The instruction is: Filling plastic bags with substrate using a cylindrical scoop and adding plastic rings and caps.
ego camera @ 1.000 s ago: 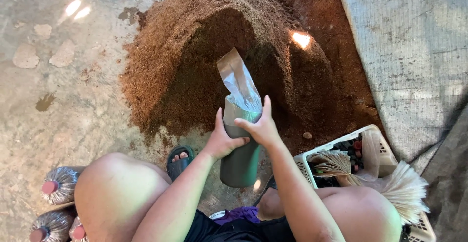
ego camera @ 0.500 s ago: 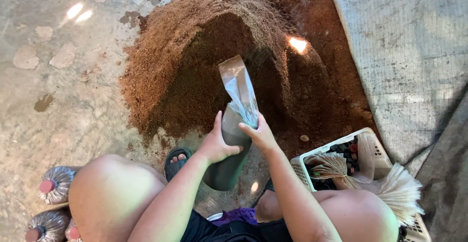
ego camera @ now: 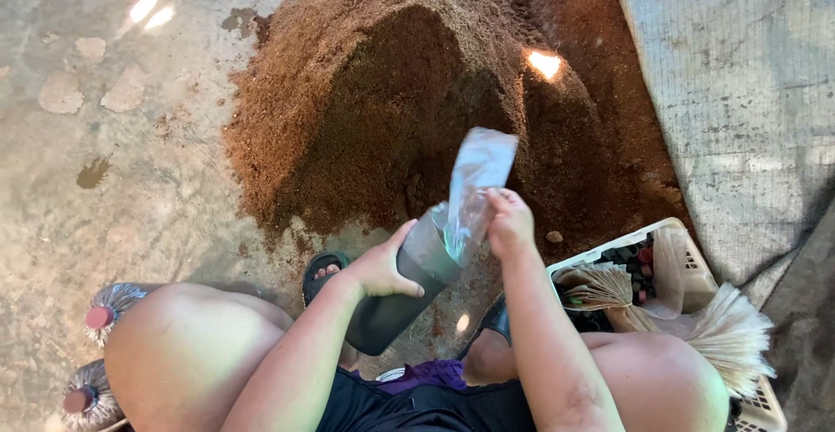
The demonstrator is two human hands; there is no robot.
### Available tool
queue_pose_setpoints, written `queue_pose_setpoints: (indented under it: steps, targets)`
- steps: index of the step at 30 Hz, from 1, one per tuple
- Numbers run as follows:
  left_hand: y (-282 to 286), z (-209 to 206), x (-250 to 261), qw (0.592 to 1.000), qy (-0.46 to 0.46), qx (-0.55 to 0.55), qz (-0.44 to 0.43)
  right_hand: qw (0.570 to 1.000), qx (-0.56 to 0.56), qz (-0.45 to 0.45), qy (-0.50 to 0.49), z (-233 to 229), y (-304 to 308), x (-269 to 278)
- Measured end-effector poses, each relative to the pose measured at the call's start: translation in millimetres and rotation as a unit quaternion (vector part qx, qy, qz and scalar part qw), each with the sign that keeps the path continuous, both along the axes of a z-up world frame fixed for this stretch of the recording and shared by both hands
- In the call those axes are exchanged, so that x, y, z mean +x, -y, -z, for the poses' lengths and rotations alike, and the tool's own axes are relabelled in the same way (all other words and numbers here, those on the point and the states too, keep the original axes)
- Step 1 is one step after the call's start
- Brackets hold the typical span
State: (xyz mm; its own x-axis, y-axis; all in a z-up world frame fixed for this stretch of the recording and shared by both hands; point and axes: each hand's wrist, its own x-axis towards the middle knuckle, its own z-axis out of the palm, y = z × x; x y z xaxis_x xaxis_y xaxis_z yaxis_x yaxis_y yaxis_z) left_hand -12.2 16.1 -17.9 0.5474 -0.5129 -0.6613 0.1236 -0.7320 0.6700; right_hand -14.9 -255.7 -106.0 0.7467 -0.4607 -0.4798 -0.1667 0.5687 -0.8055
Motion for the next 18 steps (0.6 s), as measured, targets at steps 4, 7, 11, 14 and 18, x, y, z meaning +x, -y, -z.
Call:
queue_pose_setpoints:
  steps: [4,7,11,14,18]
  targets:
    - [-0.7,-8.9,7.0,1.000,-0.022,-0.008,-0.017,0.999,0.017,0.029,0.000,23.0,17.1,1.0]
    - [-2.7,-6.8,9.3,0.999,-0.040,-0.001,-0.010,0.996,-0.066,0.015,-0.056,34.5,17.7,-3.5]
    - [-8.5,-9.2,9.0,0.997,-0.030,0.054,0.047,0.921,-0.375,-0.066,-0.081,10.7,15.7,-14.5]
    - [-7.4,-0.9,13.2,0.980,0.043,0.135,0.138,0.800,-0.546,-0.247,-0.013,-65.7,-13.1,-19.9]
    - [3.7,-21.3,16.8,0.927,0.172,0.217,0.254,0.532,-0.663,-0.527,0.001,-118.0,-63.6,-25.4]
